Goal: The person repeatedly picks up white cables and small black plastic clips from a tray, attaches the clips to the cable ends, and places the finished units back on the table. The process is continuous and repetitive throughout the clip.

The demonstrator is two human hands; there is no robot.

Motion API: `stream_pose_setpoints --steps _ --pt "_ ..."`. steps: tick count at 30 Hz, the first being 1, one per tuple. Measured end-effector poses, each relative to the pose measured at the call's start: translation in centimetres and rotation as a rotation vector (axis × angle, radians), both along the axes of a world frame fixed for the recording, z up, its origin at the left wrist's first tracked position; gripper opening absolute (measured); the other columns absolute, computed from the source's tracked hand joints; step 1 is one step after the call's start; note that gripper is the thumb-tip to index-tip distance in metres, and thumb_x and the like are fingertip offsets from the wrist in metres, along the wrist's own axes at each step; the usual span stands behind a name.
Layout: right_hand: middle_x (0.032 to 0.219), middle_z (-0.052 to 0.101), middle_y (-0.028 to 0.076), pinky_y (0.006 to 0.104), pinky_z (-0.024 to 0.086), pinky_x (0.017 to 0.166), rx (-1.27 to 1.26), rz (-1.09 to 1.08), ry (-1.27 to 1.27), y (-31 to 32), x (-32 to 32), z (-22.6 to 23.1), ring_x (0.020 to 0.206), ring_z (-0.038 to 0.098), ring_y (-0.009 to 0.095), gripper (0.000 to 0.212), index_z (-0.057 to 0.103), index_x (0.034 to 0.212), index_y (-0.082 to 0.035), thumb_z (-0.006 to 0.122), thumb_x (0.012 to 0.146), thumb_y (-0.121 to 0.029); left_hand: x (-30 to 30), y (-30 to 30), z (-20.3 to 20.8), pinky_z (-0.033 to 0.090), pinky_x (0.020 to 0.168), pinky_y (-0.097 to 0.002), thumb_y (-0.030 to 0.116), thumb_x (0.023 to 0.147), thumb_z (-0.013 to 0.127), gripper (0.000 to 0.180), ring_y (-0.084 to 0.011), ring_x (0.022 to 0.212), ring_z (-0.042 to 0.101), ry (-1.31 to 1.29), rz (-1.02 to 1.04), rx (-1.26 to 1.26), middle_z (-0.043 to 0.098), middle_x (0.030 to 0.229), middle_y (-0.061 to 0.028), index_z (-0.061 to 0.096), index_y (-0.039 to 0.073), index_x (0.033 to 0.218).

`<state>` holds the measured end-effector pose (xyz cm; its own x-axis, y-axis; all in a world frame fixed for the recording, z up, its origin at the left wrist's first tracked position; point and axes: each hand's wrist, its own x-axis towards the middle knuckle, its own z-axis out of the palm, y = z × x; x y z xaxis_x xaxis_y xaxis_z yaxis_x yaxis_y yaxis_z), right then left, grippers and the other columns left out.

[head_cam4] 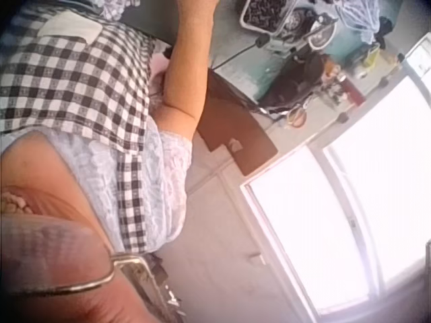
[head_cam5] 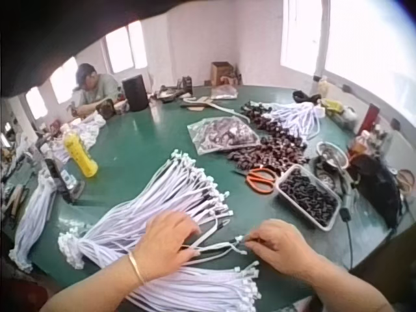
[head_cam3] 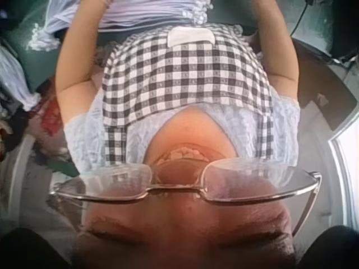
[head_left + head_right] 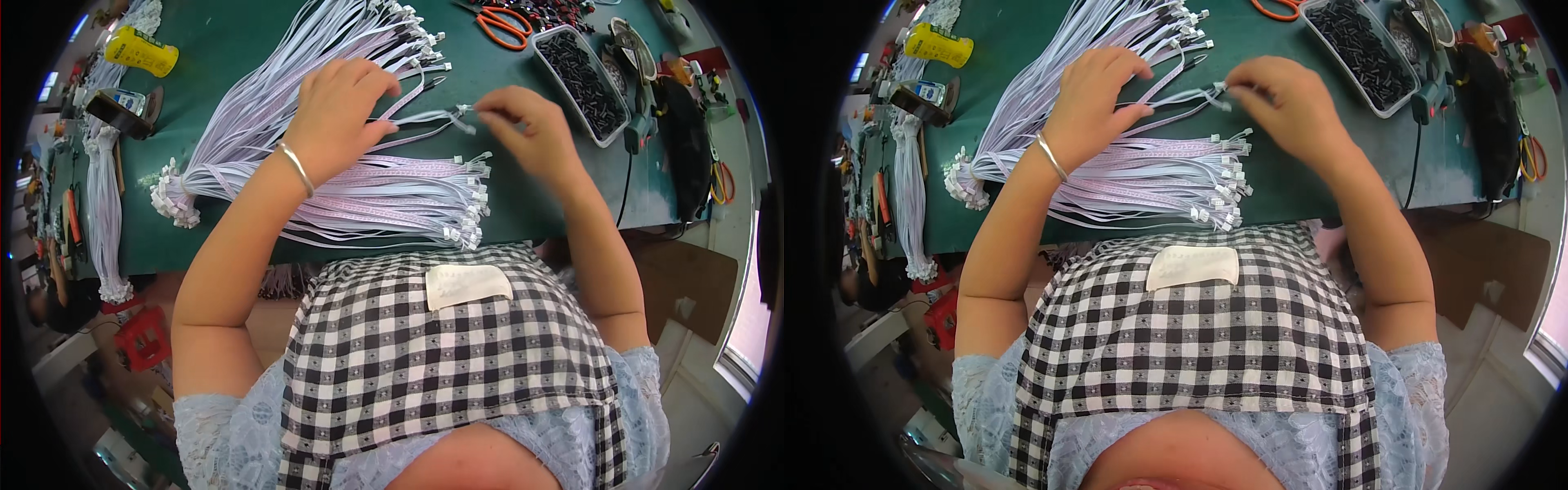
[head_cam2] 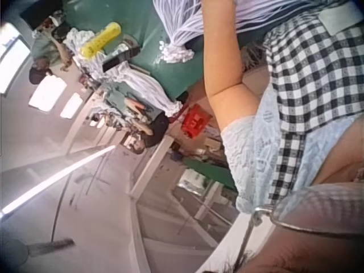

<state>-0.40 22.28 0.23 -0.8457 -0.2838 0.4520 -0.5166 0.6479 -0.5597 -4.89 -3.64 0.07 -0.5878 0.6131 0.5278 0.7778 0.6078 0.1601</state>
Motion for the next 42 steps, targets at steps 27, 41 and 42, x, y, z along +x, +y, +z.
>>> stream_pose_setpoints --steps 27,41,42 --pt "0.089 0.055 -0.001 0.0335 0.039 0.076 0.482 -0.042 0.339 -3.6 -0.5 0.2 0.089 0.051 0.019 0.014 0.064 0.075 -0.012 0.07 0.071 -0.023 1.0 -1.4 -0.7 0.03 0.092 -0.0399 0.01 0.07 0.068 0.014 -0.0224 0.105 0.05 0.001 -0.04 -0.041 0.058 0.103 -0.0006 0.061 0.013 0.083" --pt "0.093 0.059 -0.004 0.0331 0.038 0.085 0.669 -0.019 0.543 -5.3 -5.3 1.2 0.094 0.053 0.015 0.009 0.064 0.079 -0.013 0.061 0.07 -0.013 -2.3 -1.6 -2.2 0.035 0.087 -0.0372 0.002 0.072 0.061 0.022 -0.0215 0.1 0.052 0.012 0.042 0.038 0.059 0.101 0.0012 0.06 0.014 0.091" --pt "0.094 0.059 -0.004 0.0334 0.038 0.086 0.664 -0.029 0.543 -5.4 -5.5 0.7 0.094 0.053 0.015 0.011 0.064 0.081 -0.014 0.062 0.07 -0.014 -1.9 -1.7 -2.1 0.036 0.086 -0.0377 0.004 0.074 0.06 0.022 -0.0211 0.099 0.053 0.174 0.014 -0.024 0.06 0.101 0.0018 0.06 0.016 0.092"
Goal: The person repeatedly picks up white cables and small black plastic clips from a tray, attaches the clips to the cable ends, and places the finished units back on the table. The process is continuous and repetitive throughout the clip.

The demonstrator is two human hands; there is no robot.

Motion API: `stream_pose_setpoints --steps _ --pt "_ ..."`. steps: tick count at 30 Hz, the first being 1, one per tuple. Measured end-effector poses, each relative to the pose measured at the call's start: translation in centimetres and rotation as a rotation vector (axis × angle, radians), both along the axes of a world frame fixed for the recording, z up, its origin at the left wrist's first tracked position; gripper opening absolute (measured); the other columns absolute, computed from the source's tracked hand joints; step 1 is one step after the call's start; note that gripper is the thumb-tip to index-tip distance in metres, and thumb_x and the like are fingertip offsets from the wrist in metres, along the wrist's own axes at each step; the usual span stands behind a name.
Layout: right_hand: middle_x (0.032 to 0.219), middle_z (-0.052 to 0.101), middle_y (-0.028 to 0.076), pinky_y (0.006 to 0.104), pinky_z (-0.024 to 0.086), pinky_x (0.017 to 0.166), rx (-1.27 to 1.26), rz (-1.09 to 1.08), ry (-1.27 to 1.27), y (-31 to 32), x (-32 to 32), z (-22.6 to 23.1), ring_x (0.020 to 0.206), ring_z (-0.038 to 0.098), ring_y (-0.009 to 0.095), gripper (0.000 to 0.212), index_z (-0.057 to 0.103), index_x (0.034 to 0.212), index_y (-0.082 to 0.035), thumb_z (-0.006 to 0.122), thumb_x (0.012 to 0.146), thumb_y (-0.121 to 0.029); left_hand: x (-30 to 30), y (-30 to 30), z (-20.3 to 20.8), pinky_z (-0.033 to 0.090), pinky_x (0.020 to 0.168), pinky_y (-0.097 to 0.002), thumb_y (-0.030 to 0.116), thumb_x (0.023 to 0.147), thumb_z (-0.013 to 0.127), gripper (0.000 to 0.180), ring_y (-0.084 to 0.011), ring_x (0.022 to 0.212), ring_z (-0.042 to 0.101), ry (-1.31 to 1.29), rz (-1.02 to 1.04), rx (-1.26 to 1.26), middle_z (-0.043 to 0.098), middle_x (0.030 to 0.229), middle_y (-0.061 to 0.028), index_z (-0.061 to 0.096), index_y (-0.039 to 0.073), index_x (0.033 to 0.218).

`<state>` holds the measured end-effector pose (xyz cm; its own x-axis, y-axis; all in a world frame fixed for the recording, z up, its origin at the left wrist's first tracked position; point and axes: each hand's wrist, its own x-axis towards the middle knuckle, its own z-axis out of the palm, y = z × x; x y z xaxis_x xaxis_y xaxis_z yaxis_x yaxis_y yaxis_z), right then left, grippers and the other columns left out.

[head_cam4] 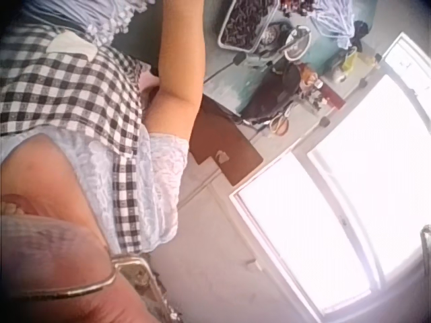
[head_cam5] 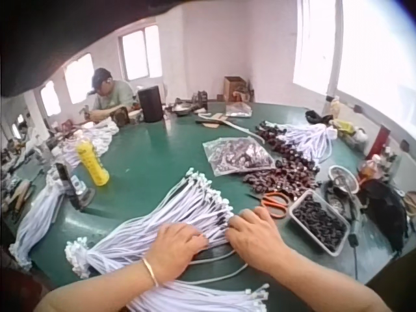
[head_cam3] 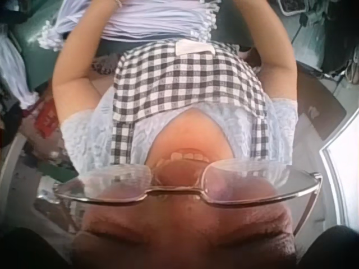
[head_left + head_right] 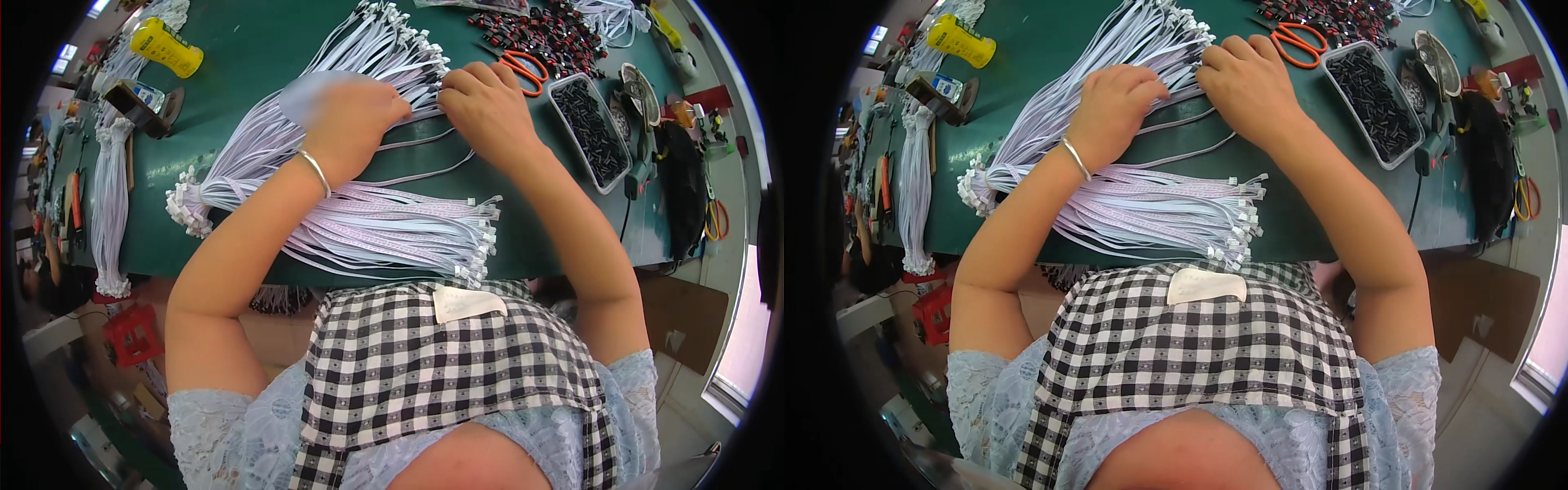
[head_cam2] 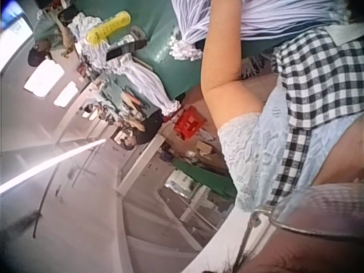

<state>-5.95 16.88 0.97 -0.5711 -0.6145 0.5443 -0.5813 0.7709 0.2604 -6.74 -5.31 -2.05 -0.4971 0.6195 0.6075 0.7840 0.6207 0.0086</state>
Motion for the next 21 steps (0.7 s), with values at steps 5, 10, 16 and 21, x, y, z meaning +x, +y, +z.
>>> stream_pose_setpoints --steps 5,10,16,21 --pt "0.094 0.059 -0.002 0.0349 0.037 0.087 -0.079 0.071 -0.01 -0.8 2.7 0.0 0.094 0.052 0.016 0.019 0.065 0.089 -0.014 0.065 0.072 -0.023 -0.6 -0.3 -0.8 0.035 0.088 -0.038 0.01 0.077 0.062 0.018 -0.0204 0.101 0.052 -0.046 0.054 -0.035 0.058 0.102 0.0025 0.061 0.018 0.093" --pt "0.09 0.058 0.0 0.0366 0.036 0.091 -0.018 0.097 -0.293 -0.7 4.6 -0.6 0.093 0.053 0.018 0.03 0.064 0.094 -0.012 0.07 0.073 -0.033 -0.8 -0.5 -0.4 0.035 0.089 -0.0387 0.013 0.078 0.065 0.017 -0.0216 0.105 0.051 -0.047 0.027 -0.065 0.056 0.105 0.0015 0.06 0.018 0.094" --pt "0.086 0.057 0.002 0.0342 0.041 0.079 -0.002 0.095 -0.532 2.2 6.9 -1.4 0.091 0.054 0.02 0.014 0.063 0.091 -0.012 0.064 0.079 -0.019 -0.5 -0.2 -0.2 0.034 0.09 -0.0392 0.016 0.078 0.066 0.017 -0.0238 0.107 0.05 -0.057 0.012 -0.041 0.056 0.109 -0.001 0.061 0.016 0.094" --pt "0.081 0.059 0.003 0.0351 0.042 0.075 -0.274 0.151 -0.53 2.8 8.4 -2.0 0.085 0.056 0.021 0.01 0.062 0.088 -0.011 0.062 0.081 -0.018 0.7 0.3 0.7 0.036 0.09 -0.0404 0.016 0.076 0.068 0.019 -0.0255 0.107 0.05 -0.055 -0.049 -0.075 0.056 0.113 -0.003 0.061 0.014 0.094"
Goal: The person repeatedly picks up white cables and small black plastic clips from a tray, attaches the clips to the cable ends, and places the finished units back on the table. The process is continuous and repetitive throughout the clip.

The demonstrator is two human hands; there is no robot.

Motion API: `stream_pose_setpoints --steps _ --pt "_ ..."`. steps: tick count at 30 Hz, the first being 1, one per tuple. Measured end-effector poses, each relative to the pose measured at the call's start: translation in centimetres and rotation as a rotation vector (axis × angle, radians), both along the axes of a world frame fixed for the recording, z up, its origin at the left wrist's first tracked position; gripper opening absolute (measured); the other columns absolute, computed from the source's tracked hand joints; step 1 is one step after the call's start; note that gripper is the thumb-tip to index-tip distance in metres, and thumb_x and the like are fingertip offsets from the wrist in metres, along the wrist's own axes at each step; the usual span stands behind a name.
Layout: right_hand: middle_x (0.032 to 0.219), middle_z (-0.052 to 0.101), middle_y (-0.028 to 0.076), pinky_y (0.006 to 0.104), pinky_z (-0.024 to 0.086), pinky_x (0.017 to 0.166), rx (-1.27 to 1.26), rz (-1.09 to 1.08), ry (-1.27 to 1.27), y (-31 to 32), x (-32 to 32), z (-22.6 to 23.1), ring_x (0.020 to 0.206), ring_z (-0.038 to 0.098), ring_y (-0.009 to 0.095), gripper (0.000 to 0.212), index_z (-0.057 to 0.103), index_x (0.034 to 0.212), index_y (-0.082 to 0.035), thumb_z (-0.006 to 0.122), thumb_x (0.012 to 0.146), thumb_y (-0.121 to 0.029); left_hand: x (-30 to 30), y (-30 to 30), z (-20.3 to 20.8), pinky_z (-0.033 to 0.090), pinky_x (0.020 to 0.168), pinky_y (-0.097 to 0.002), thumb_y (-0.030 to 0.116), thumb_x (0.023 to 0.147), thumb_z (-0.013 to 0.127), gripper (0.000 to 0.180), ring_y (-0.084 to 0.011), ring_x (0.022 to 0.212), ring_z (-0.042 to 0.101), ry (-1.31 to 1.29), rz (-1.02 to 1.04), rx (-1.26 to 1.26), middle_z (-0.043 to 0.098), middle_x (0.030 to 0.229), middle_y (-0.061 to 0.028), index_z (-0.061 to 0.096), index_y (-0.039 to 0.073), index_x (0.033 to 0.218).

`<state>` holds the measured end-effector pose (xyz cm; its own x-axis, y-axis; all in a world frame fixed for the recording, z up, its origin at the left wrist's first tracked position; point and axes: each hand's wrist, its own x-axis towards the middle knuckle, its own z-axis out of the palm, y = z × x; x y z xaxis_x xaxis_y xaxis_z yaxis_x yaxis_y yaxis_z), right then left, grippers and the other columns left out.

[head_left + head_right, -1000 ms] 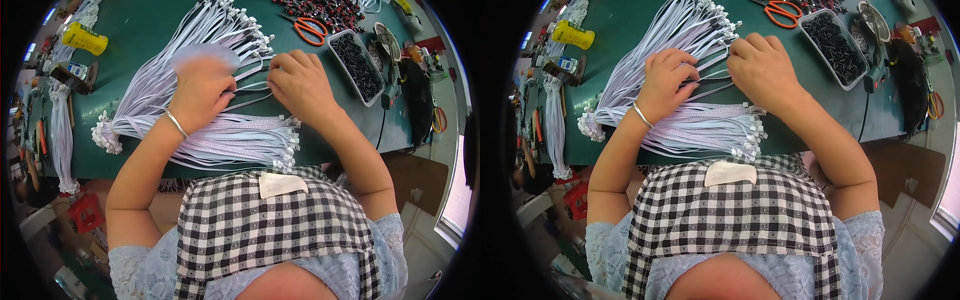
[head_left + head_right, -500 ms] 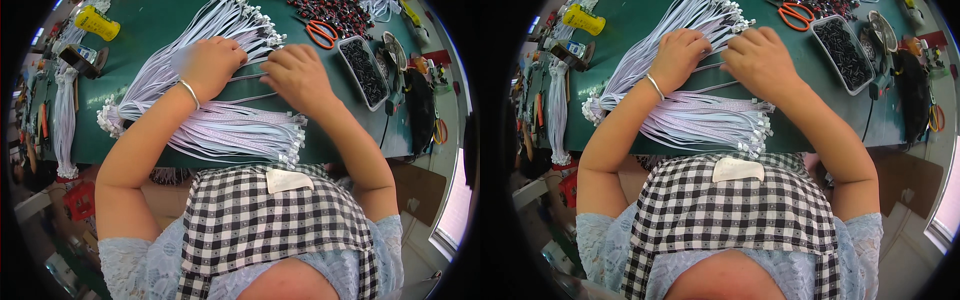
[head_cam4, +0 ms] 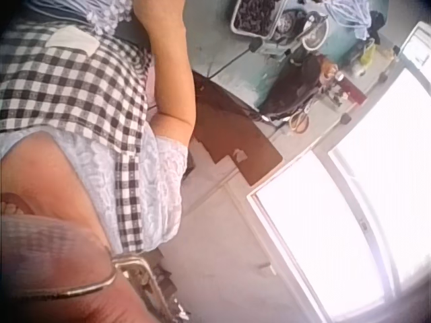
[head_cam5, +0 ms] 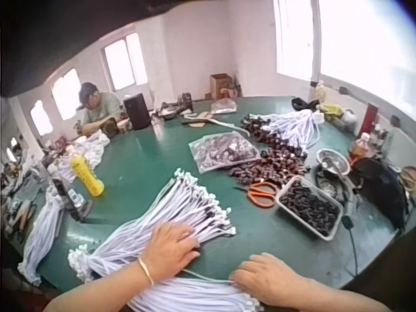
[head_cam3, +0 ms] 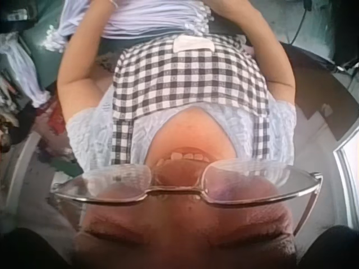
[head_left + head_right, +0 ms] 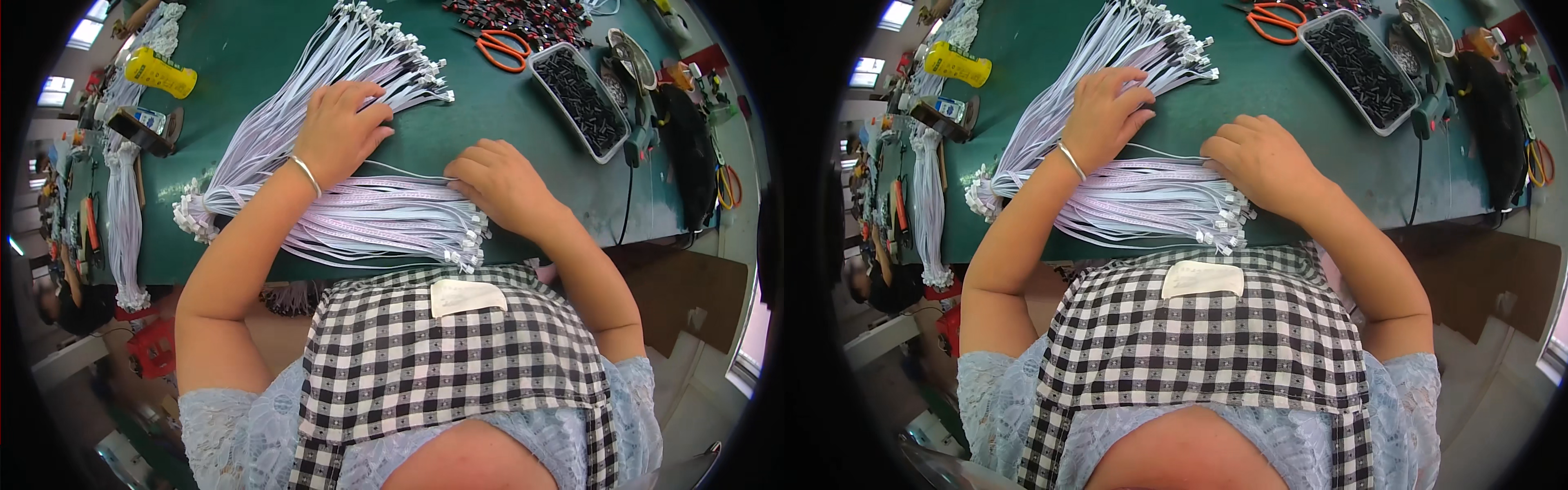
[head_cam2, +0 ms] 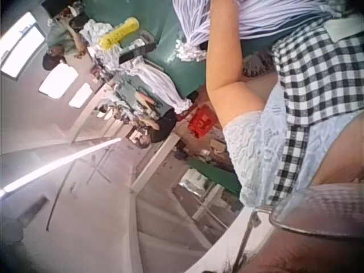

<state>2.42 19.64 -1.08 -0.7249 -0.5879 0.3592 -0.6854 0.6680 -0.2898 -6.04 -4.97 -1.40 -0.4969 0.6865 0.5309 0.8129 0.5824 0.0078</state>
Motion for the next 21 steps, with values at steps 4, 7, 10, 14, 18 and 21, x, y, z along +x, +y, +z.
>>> stream_pose_setpoints --steps 4,7,10,14,18,21 --pt "0.079 0.059 0.004 0.0357 0.042 0.075 -0.022 -0.023 -0.063 0.2 0.4 0.1 0.084 0.056 0.023 0.01 0.062 0.087 -0.01 0.062 0.082 -0.019 0.4 1.2 0.3 0.039 0.086 -0.0402 0.013 0.074 0.07 0.019 -0.0264 0.103 0.052 -0.056 -0.113 0.045 0.058 0.109 -0.0038 0.062 0.011 0.091" --pt "0.079 0.059 0.004 0.036 0.041 0.076 -0.05 -0.035 -0.065 0.2 0.6 -0.4 0.084 0.056 0.023 0.01 0.063 0.087 -0.01 0.062 0.083 -0.02 0.3 2.3 0.1 0.041 0.084 -0.0388 0.011 0.073 0.069 0.017 -0.0263 0.098 0.054 -0.071 -0.178 0.055 0.06 0.103 -0.0043 0.063 0.01 0.089" --pt "0.08 0.06 0.004 0.0361 0.041 0.076 -0.061 -0.047 -0.075 0.2 0.5 -0.6 0.083 0.055 0.023 0.01 0.064 0.087 -0.011 0.062 0.083 -0.02 0.3 3.0 -0.1 0.043 0.082 -0.0378 0.008 0.073 0.068 0.015 -0.0257 0.095 0.055 -0.088 -0.236 0.039 0.061 0.099 -0.0044 0.064 0.008 0.087" --pt "0.08 0.06 0.004 0.0361 0.041 0.076 -0.073 -0.049 -0.09 0.3 0.7 -0.7 0.083 0.056 0.023 0.011 0.064 0.089 -0.011 0.061 0.083 -0.02 -0.1 3.1 -0.3 0.043 0.081 -0.0376 0.006 0.073 0.067 0.013 -0.0254 0.094 0.055 -0.132 -0.239 0.055 0.061 0.098 -0.004 0.065 0.008 0.086" --pt "0.081 0.06 0.004 0.036 0.041 0.079 -0.06 -0.062 -0.114 0.1 0.6 -0.4 0.084 0.056 0.022 0.012 0.065 0.09 -0.012 0.061 0.083 -0.02 -0.6 3.1 0.2 0.044 0.081 -0.0381 0.007 0.073 0.068 0.013 -0.0263 0.094 0.055 -0.116 -0.172 0.098 0.061 0.097 -0.0052 0.066 0.008 0.087" --pt "0.081 0.062 0.006 0.0376 0.043 0.078 -0.166 -0.082 -0.192 0.2 0.7 0.3 0.083 0.058 0.025 0.013 0.065 0.09 -0.009 0.062 0.083 -0.019 0.9 3.3 1.8 0.044 0.082 -0.0383 0.009 0.075 0.067 0.017 -0.0272 0.094 0.055 -0.143 -0.226 0.118 0.061 0.097 -0.0084 0.066 0.008 0.092"
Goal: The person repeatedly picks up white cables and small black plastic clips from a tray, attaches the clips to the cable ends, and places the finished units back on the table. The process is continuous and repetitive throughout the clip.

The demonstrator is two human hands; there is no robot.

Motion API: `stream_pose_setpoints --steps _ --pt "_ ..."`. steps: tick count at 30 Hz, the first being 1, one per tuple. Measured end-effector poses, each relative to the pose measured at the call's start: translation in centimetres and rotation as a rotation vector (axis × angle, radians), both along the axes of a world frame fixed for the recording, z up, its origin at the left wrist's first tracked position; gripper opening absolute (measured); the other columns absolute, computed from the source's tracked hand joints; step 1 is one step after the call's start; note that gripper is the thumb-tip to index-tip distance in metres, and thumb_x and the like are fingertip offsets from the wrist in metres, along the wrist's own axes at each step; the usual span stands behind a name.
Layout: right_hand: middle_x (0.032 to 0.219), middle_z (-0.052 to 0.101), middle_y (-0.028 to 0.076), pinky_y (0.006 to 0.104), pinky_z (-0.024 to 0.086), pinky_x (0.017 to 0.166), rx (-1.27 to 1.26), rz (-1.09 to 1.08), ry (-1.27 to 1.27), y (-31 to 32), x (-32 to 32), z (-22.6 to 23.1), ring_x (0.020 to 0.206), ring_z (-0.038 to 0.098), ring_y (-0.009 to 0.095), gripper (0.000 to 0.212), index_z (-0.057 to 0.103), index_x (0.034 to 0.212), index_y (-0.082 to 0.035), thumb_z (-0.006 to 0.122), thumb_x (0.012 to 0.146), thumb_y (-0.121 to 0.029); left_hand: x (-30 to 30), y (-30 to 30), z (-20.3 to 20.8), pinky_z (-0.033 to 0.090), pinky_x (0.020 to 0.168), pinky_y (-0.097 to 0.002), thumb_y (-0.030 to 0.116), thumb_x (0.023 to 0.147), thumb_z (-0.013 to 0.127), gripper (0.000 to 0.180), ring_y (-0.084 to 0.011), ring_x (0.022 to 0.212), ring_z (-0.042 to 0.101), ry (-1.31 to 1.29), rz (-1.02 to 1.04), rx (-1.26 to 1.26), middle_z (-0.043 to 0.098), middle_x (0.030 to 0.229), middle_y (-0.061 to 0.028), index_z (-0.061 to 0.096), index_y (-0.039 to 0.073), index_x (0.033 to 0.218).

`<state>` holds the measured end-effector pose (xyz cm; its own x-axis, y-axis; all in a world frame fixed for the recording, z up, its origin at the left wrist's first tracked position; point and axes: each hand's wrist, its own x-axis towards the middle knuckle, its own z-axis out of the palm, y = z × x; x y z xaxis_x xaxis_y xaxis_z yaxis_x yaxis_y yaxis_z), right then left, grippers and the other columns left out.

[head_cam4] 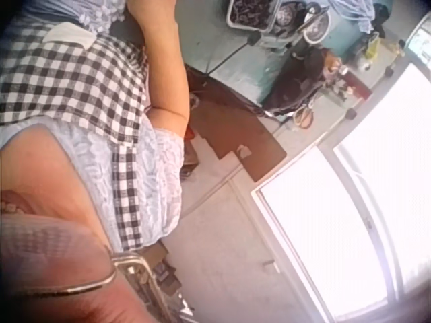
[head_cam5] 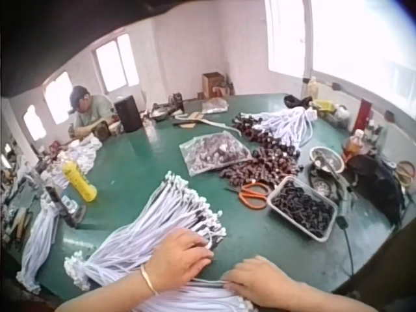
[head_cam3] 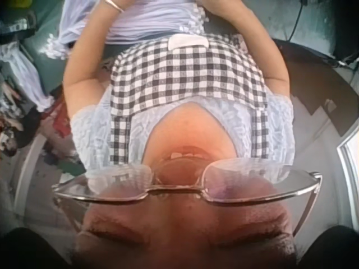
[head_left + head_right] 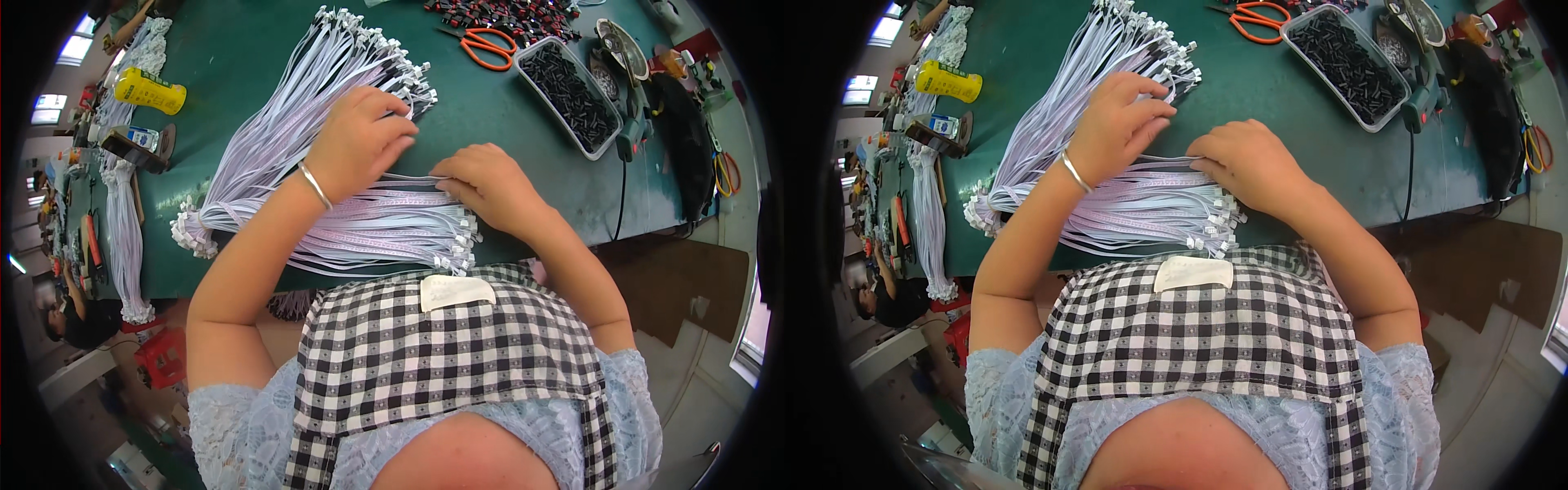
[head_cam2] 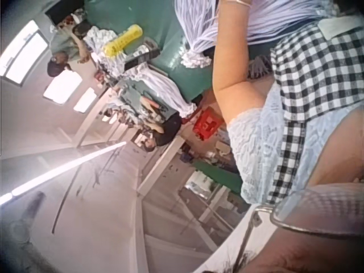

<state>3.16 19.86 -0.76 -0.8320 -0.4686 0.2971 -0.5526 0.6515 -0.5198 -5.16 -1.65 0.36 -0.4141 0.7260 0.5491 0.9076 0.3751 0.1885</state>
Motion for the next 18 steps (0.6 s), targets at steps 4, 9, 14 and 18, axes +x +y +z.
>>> stream_pose_setpoints --steps 4,9,14,18 --pt "0.081 0.064 0.011 0.0364 0.047 0.07 -0.243 -0.155 -0.308 -0.1 0.1 0.2 0.075 0.06 0.027 0.015 0.064 0.093 -0.004 0.064 0.082 -0.014 3.8 1.4 0.1 0.046 0.078 -0.0381 0.01 0.08 0.063 0.027 -0.0294 0.088 0.056 -0.296 -0.006 0.095 0.061 0.094 -0.0117 0.061 0.003 0.106" --pt "0.082 0.064 0.012 0.032 0.047 0.062 -0.261 -0.218 -0.36 0.3 0.5 0.2 0.068 0.06 0.024 0.02 0.064 0.099 -0.004 0.066 0.081 -0.01 5.0 2.5 -1.1 0.047 0.064 -0.0373 0.007 0.08 0.061 0.025 -0.0287 0.072 0.057 -0.362 0.076 0.04 0.059 0.079 -0.0116 0.063 0.003 0.105" --pt "0.087 0.066 0.011 0.031 0.049 0.068 -0.369 -0.342 -0.391 1.4 2.1 0.8 0.074 0.062 0.022 0.02 0.064 0.101 -0.004 0.065 0.082 -0.01 5.6 3.5 -2.5 0.046 0.062 -0.0351 0.005 0.081 0.059 0.018 -0.0267 0.07 0.058 -0.456 0.118 0.131 0.059 0.078 -0.0114 0.066 0.003 0.098" --pt "0.09 0.067 0.01 0.0327 0.05 0.072 -0.214 -0.48 -0.009 6.0 1.1 2.5 0.083 0.064 0.023 0.017 0.065 0.099 -0.005 0.063 0.082 -0.009 5.7 3.2 -1.8 0.045 0.063 -0.0276 0.006 0.081 0.058 0.015 -0.0181 0.068 0.056 -0.827 0.191 0.212 0.059 0.078 -0.0093 0.066 0.0 0.093"
